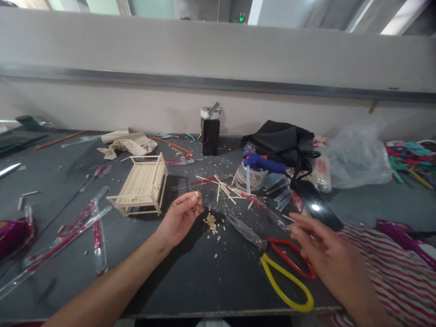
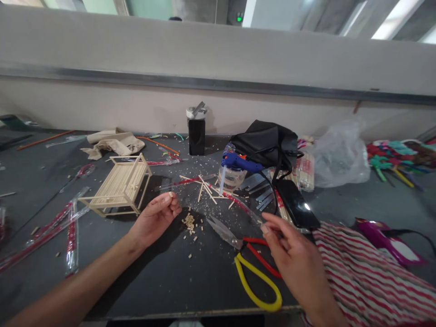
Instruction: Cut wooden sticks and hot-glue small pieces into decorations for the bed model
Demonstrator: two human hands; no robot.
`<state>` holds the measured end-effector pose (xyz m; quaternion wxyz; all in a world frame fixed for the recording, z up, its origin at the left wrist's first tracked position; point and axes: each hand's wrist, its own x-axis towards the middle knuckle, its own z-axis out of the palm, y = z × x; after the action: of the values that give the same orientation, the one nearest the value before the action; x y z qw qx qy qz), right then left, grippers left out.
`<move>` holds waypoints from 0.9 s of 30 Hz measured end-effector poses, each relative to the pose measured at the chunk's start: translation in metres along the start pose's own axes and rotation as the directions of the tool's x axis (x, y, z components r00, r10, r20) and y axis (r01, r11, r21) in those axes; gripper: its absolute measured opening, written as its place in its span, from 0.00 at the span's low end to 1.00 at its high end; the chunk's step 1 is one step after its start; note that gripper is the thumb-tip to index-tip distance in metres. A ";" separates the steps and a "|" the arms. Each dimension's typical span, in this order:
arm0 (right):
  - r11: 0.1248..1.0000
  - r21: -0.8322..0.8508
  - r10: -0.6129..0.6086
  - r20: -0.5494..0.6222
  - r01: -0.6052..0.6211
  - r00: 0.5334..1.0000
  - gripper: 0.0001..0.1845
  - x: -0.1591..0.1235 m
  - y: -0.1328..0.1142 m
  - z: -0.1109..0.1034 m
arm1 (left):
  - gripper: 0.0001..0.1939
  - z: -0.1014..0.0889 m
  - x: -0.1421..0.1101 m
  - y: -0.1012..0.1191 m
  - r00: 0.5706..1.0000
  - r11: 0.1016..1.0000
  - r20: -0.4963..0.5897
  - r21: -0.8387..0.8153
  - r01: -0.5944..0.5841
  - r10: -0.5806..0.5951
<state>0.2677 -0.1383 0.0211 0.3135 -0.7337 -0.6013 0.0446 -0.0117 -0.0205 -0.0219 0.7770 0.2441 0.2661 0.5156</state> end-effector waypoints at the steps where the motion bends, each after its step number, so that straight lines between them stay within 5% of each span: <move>1: 1.000 -0.014 -0.021 -0.064 0.020 0.998 0.18 0.004 -0.006 -0.002 | 0.11 0.000 0.000 0.000 1.000 1.000 0.000 -0.001 0.001 -0.001; 5: 0.935 -0.252 -0.312 -0.249 0.249 0.917 0.31 0.040 -0.029 0.002 | 0.11 0.001 -0.002 0.000 1.000 1.000 0.015 0.000 0.009 -0.009; 9: 0.833 -0.418 -0.439 -0.103 0.362 0.893 0.39 0.092 -0.047 0.022 | 0.10 0.002 -0.002 0.001 0.999 0.999 0.033 -0.033 0.016 -0.015; 13: 0.807 -0.457 -0.425 -0.013 0.373 0.905 0.35 0.124 -0.050 0.042 | 0.10 0.002 -0.002 0.003 0.999 0.998 0.043 -0.067 0.016 -0.013; 16: 0.822 -0.446 -0.422 -0.061 0.353 0.905 0.28 0.127 -0.045 0.044 | 0.09 0.002 -0.002 0.003 0.999 0.996 0.048 -0.084 0.019 -0.015; 22: 0.911 -0.305 -0.384 -0.374 0.279 0.844 0.25 0.106 -0.042 0.035 | 0.08 0.003 -0.003 0.002 0.998 0.991 0.054 -0.128 0.032 -0.025; 27: 0.917 -0.287 -0.348 -0.233 0.277 0.908 0.25 0.088 -0.039 0.062 | 0.09 0.003 -0.003 0.001 0.999 0.995 0.041 -0.098 0.024 -0.021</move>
<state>0.2306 -0.0299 0.0193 0.3043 -0.6591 -0.6622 -0.1855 -0.0115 -0.0237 -0.0188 0.7989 0.2128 0.2278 0.5143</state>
